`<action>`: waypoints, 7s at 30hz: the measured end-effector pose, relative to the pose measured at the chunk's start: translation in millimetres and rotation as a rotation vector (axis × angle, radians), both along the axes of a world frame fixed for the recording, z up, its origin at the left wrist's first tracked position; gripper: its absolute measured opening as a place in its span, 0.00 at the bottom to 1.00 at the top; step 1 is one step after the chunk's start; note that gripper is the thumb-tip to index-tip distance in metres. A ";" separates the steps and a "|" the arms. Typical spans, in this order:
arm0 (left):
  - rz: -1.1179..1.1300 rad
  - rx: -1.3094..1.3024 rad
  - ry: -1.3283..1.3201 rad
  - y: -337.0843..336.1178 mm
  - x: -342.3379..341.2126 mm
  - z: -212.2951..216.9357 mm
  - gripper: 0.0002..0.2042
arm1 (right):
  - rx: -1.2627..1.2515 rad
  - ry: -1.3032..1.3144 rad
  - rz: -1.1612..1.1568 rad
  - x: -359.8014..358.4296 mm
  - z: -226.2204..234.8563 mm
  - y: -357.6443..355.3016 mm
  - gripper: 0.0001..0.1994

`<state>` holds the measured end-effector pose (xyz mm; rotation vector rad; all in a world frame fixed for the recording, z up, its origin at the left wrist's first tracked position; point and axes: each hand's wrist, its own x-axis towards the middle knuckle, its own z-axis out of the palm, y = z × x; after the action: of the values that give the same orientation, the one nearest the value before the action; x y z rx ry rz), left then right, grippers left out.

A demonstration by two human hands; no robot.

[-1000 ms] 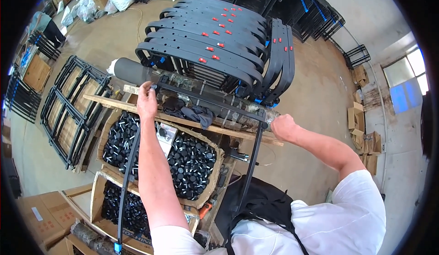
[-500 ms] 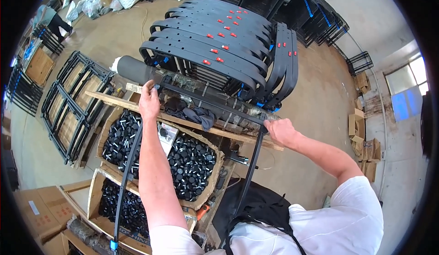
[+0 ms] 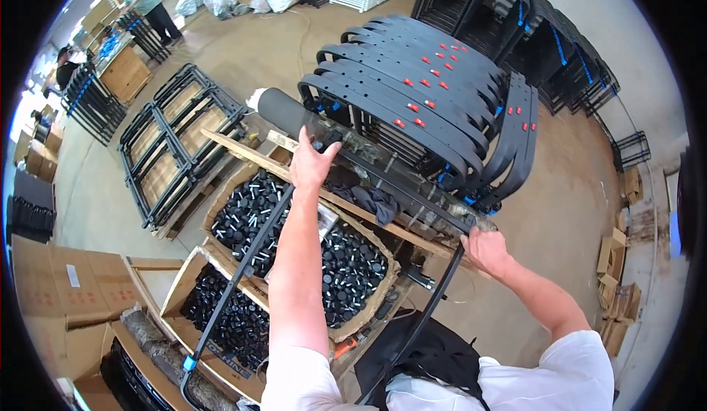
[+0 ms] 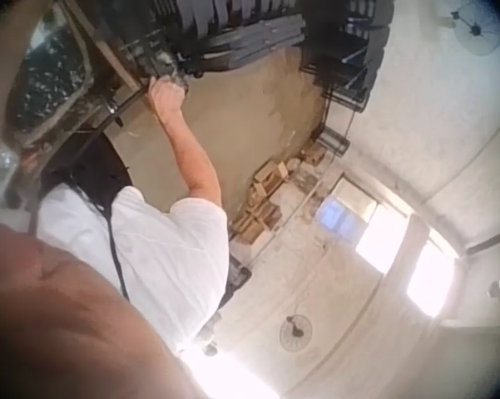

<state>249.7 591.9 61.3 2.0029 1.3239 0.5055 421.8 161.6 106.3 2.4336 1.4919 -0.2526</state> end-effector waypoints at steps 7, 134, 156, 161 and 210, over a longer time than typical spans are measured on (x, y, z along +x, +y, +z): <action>0.308 0.057 0.280 53.5 -61.7 -4.4 0.28 | 0.075 0.031 -0.078 11.5 -2.2 -11.4 0.23; 0.250 -0.976 -1.236 -493.8 -418.3 18.3 0.14 | 0.308 1.322 0.002 -291.3 52.2 -5.1 0.19; -0.071 -0.133 -0.244 -519.7 -317.1 21.2 0.19 | 0.212 1.417 -0.035 -208.0 10.5 4.4 0.17; -0.097 -0.147 -0.182 -521.1 -300.9 41.0 0.19 | 0.267 1.410 0.117 -195.3 -11.1 20.4 0.16; 0.551 -0.308 -0.350 -557.5 -264.5 51.5 0.20 | 0.413 0.375 1.178 -395.3 -6.7 363.8 0.22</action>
<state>-14.8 34.4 112.8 1.2233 1.6054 0.8037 26.5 525.4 99.6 1.3291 3.0514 -0.1398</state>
